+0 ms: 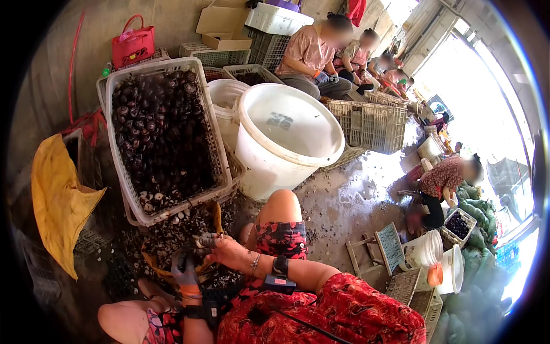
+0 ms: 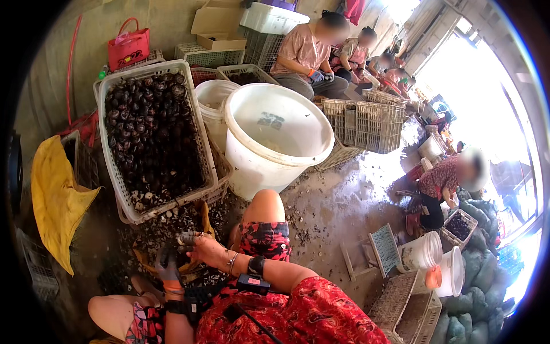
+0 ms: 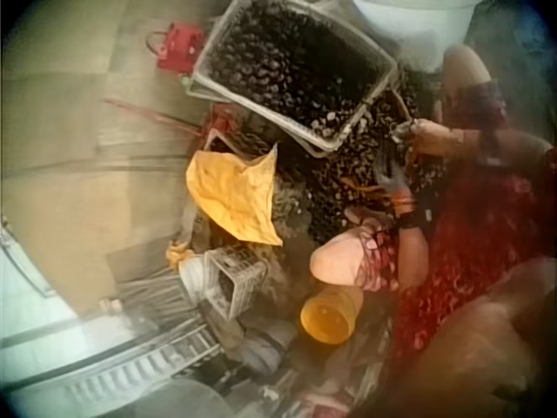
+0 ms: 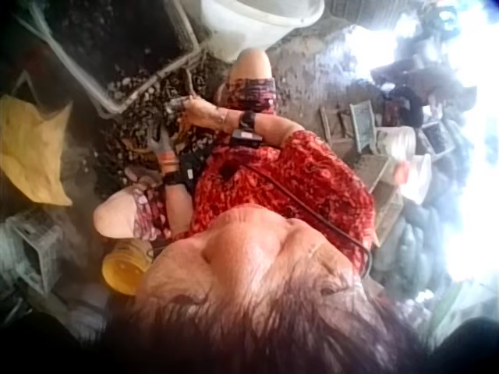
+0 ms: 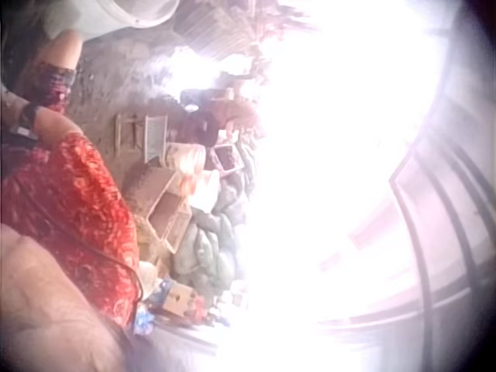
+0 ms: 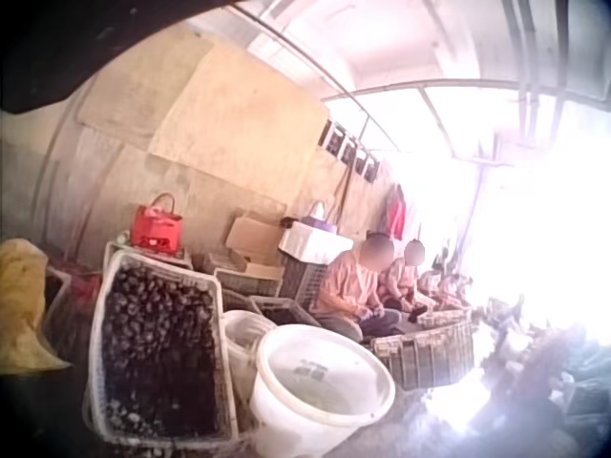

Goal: The person peels water chestnuts using a small knife. They take a water chestnut from a crate, remove the outer skin with the knife, and place the peeled chestnut into a white bucket.

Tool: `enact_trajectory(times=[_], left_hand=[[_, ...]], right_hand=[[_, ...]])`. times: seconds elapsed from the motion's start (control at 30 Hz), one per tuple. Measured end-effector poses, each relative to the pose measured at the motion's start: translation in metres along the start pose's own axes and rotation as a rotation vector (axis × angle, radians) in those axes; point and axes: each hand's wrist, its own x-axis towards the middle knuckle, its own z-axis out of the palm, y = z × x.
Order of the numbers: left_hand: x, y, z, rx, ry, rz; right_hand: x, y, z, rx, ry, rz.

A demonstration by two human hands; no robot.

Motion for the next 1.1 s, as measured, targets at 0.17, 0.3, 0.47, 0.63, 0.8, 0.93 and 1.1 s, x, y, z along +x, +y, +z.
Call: enact_trajectory(times=[0.17,0.3,0.47,0.63,0.8,0.93,1.1], left_hand=[[0.007,0.01,0.011,-0.16,-0.004,-0.138],[0.004,-0.008,0.004,-0.057,-0.017,0.034],[0.004,0.002,0.004,-0.219,-0.004,-0.165],[0.005,-0.018,0.0,-0.064,-0.028,-0.107],[0.008,-0.004,0.004,-0.257,0.008,-0.193],[0.007,-0.003,-0.001,-0.046,-0.056,-0.041],[0.006,-0.023,-0.016,-0.102,0.179,-0.13]], right_hand=[[-0.005,-0.01,0.024,-0.095,0.101,-0.071],[-0.008,-0.008,0.051,0.093,0.096,-0.052],[-0.009,-0.007,0.025,0.052,0.034,-0.036],[-0.01,-0.014,0.021,-0.214,0.168,-0.014],[-0.011,-0.018,0.033,0.104,0.077,-0.049],[-0.011,-0.01,0.029,0.26,-0.034,0.072],[-0.014,-0.003,0.036,0.14,-0.028,-0.066]])
